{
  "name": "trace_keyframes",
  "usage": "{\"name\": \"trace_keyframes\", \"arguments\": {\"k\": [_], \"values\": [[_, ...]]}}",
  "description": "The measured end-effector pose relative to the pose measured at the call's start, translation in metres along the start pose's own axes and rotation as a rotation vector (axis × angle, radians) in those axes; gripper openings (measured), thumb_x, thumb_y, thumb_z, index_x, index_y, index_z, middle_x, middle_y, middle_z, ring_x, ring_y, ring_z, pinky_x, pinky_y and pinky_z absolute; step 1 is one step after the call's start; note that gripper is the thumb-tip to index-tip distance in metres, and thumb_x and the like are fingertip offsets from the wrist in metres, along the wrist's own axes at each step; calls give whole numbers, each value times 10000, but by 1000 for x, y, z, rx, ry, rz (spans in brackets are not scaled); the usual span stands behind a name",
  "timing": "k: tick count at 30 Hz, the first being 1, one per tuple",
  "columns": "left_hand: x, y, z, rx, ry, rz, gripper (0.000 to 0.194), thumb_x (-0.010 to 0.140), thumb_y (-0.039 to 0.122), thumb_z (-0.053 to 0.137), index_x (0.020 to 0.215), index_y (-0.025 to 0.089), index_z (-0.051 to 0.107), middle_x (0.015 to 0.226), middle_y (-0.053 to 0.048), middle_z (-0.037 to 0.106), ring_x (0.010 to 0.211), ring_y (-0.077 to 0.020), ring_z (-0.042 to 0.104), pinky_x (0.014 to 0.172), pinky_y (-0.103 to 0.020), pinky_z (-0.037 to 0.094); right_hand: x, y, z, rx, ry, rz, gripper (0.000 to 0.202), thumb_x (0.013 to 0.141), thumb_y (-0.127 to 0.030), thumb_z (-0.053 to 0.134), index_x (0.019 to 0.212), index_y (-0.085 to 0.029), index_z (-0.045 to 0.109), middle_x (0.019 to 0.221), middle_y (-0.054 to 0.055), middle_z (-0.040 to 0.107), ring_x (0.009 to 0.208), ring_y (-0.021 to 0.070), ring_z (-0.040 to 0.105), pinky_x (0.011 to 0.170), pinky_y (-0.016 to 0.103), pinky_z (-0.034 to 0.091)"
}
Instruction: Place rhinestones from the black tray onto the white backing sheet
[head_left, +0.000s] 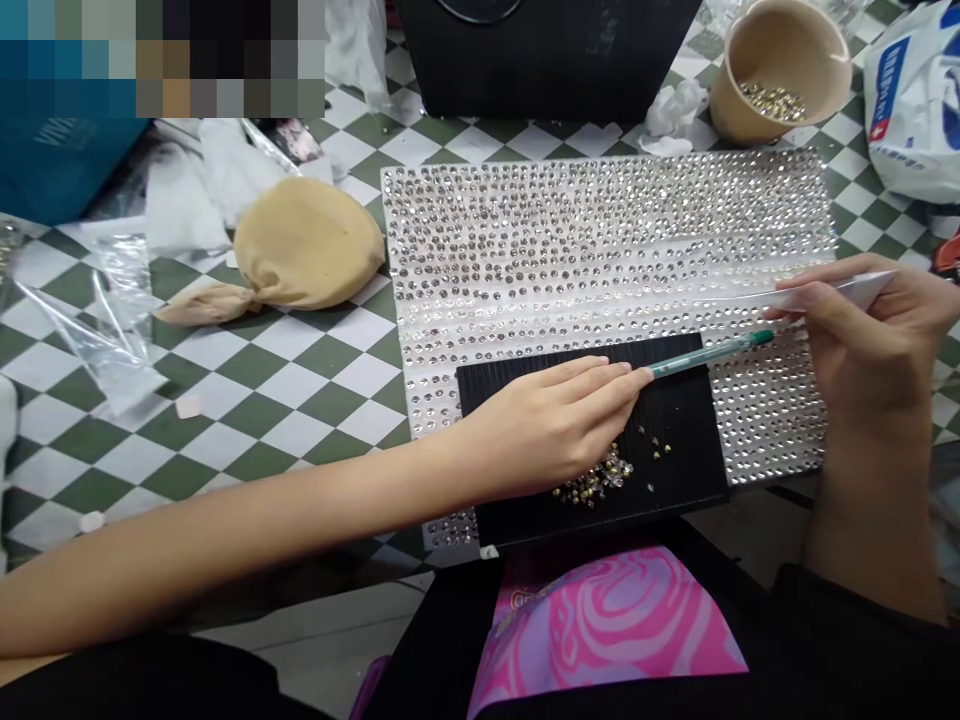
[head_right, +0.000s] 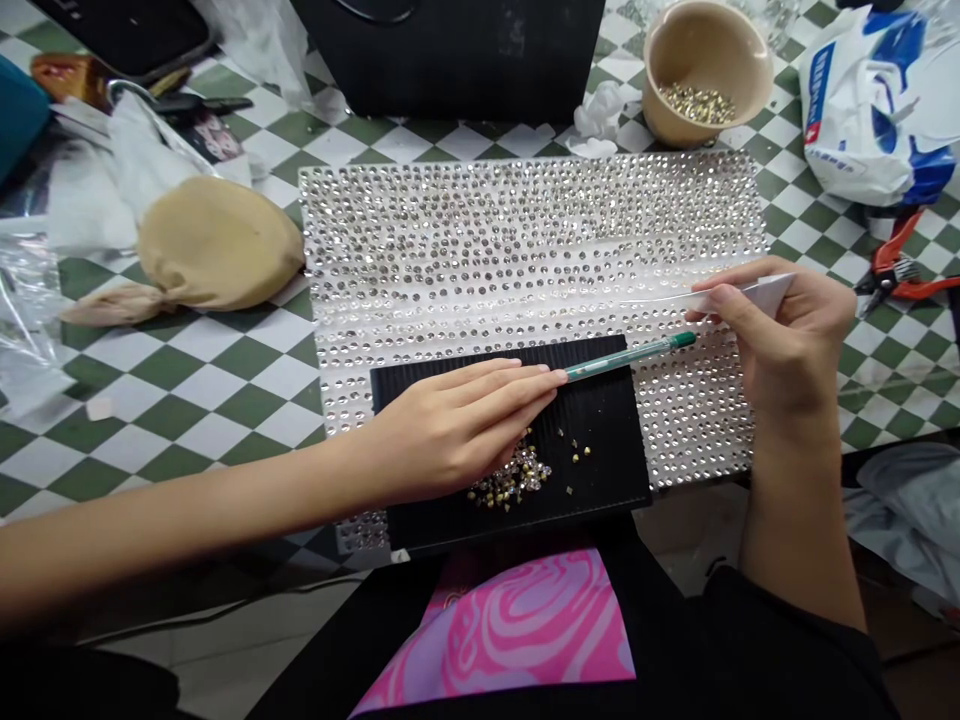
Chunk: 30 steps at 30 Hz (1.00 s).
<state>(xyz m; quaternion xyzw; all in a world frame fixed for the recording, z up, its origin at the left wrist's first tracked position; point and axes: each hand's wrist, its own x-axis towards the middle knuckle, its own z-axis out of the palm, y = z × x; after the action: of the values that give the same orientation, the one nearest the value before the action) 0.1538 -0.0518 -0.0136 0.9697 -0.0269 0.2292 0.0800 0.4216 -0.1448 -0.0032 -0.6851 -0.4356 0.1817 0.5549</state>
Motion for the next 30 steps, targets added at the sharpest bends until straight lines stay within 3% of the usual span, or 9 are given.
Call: {"name": "trace_keyframes", "arguments": {"k": [4, 19, 30], "values": [[0, 0, 1, 0, 11, -10, 291, 913, 156, 456, 1154, 46, 579, 1265, -80, 581, 1125, -155, 575, 1022, -280, 507, 1, 3, -1, 1, 48, -47, 97, 675, -169, 697, 768, -173, 721, 618, 16, 618, 533, 119, 565, 500, 250, 414], [-2, 1, 3, -25, 10, -14, 309, 902, 163, 489, 1170, 27, 561, 1272, -97, 573, 1131, -170, 570, 1027, -296, 502, -3, 1, -2, -42, 16, 0, 96, 710, -198, 696, 785, -140, 707, 646, 33, 622, 560, 137, 585, 551, 273, 440], [-2, 1, 2, -21, 6, -15, 316, 907, 171, 477, 1177, 28, 558, 1272, -94, 573, 1131, -169, 568, 1027, -293, 498, 4, 4, -12, 34, 66, -80, 108, 659, -112, 678, 755, -141, 718, 649, 44, 630, 518, 137, 576, 514, 281, 441]]}}
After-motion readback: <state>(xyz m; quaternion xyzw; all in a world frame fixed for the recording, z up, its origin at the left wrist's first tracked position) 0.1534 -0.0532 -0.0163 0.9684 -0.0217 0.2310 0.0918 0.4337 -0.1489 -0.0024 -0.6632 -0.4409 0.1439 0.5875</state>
